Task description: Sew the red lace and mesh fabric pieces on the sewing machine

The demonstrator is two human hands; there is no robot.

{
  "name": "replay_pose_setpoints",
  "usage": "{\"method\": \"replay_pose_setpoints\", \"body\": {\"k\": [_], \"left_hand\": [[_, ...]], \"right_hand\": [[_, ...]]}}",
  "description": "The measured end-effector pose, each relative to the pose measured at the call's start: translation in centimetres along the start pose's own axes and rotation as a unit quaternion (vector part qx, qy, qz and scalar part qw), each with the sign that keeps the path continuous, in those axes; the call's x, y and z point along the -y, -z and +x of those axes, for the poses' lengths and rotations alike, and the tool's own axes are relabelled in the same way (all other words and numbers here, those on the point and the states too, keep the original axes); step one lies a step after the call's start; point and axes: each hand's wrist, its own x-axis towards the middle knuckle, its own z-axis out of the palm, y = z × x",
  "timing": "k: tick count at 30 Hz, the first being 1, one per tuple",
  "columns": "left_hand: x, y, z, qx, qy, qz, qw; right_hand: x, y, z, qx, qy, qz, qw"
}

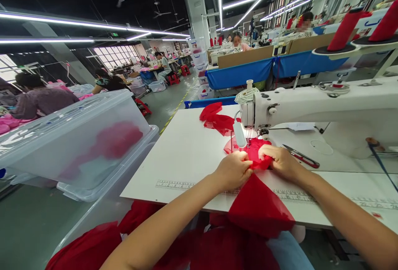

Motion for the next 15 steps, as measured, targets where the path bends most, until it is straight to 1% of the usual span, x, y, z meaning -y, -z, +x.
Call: {"method": "replay_pose_setpoints", "body": {"k": [4,6,8,11,13,15], "left_hand": [[-0.4,-1.5,-1.2,-0.037,-0.004,0.041,0.998],[-0.2,-2.1,-1.1,-0.055,0.010,0.051,0.997],[0.2,-2.3,-0.5,-0.061,0.030,0.046,0.997],[1.1,-1.6,0.7,-0.053,0.029,0.006,0.998],[1.8,-0.8,1.3,-0.027,0.014,-0.061,0.998],[2.4,-0.1,1.8,0.005,0.015,-0.134,0.991]], "right_hand": [[-0.2,-0.8,-0.8,-0.018,0.033,0.014,0.999],[-0.3,-1.3,-1.0,-0.027,0.031,0.012,0.999],[-0.2,-1.7,-1.0,-0.040,0.017,0.004,0.999],[0.2,-1.9,-0.7,-0.058,-0.006,0.003,0.998],[0.5,-1.8,-0.5,-0.067,-0.017,0.016,0.998],[0.4,-1.6,-0.3,-0.071,-0.029,0.034,0.996]]}}
